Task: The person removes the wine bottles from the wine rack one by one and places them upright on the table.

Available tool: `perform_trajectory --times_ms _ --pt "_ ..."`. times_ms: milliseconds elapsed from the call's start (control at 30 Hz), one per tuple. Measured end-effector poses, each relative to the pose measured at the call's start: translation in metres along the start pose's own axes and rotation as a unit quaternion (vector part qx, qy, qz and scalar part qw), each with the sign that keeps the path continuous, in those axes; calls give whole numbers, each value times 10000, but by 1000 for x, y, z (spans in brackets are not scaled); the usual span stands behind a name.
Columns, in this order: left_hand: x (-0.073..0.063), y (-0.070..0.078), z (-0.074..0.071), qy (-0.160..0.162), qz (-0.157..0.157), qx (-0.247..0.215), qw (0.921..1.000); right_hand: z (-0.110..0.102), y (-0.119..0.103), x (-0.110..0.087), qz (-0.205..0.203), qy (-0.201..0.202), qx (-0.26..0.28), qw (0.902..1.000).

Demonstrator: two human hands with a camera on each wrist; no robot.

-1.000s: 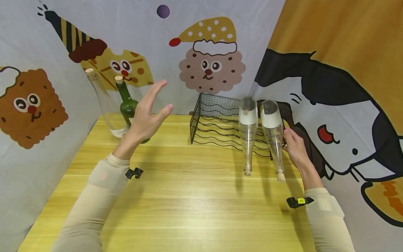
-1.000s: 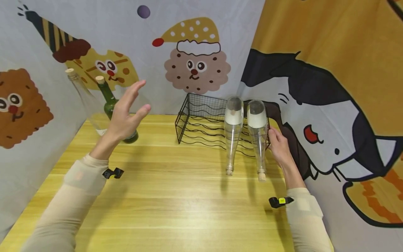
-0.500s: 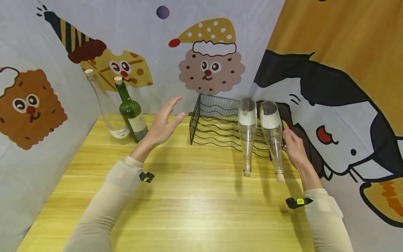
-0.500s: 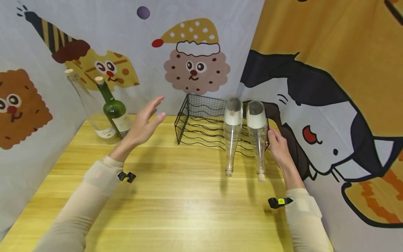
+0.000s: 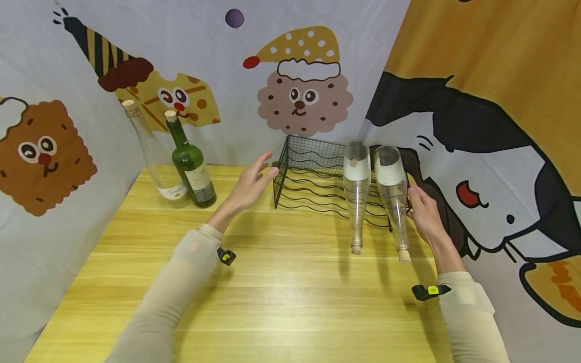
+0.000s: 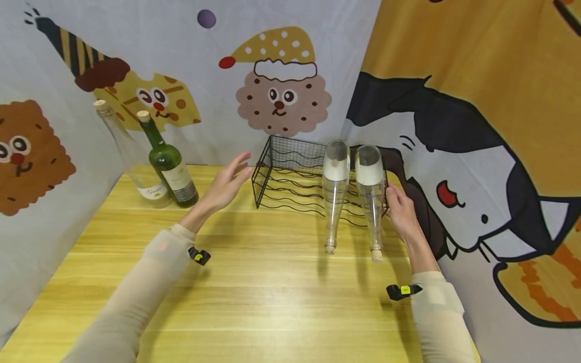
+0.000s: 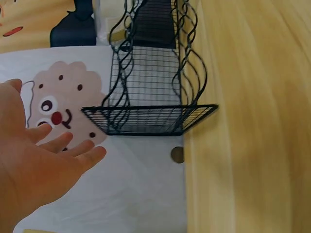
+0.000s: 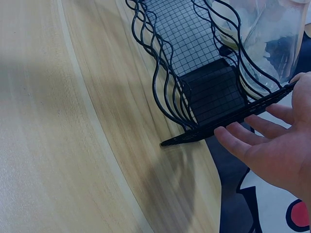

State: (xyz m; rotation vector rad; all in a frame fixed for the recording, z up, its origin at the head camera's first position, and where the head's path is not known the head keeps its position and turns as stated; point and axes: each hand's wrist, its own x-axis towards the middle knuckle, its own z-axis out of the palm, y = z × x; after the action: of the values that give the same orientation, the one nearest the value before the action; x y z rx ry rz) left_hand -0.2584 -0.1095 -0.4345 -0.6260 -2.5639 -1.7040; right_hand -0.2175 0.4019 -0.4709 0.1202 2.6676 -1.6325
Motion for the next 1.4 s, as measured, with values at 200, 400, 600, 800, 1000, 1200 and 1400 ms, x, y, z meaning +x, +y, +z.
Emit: perform_trajectory --times_ms 200,400,600,800,1000,1200,1400 --pt "4 -9 12 -81 -358 -66 9993 0 1 0 -31 9 20 10000" --pt "7 -13 18 -234 -483 144 9985 0 1 0 -26 3 83 10000" --pt "10 -12 23 -184 -682 107 9974 0 -3 0 -118 27 150 9998" --pt "14 -17 26 -145 -816 16 9966 0 0 -1 -31 -32 154 9999" --pt "16 -19 27 -137 -866 -19 9961 0 0 0 -29 1 103 9999" --pt "18 -22 29 -146 -890 -34 9959 0 0 0 -42 -4 145 9999" --pt "19 -25 29 -187 -879 47 9959 0 0 0 -52 -23 152 9999"
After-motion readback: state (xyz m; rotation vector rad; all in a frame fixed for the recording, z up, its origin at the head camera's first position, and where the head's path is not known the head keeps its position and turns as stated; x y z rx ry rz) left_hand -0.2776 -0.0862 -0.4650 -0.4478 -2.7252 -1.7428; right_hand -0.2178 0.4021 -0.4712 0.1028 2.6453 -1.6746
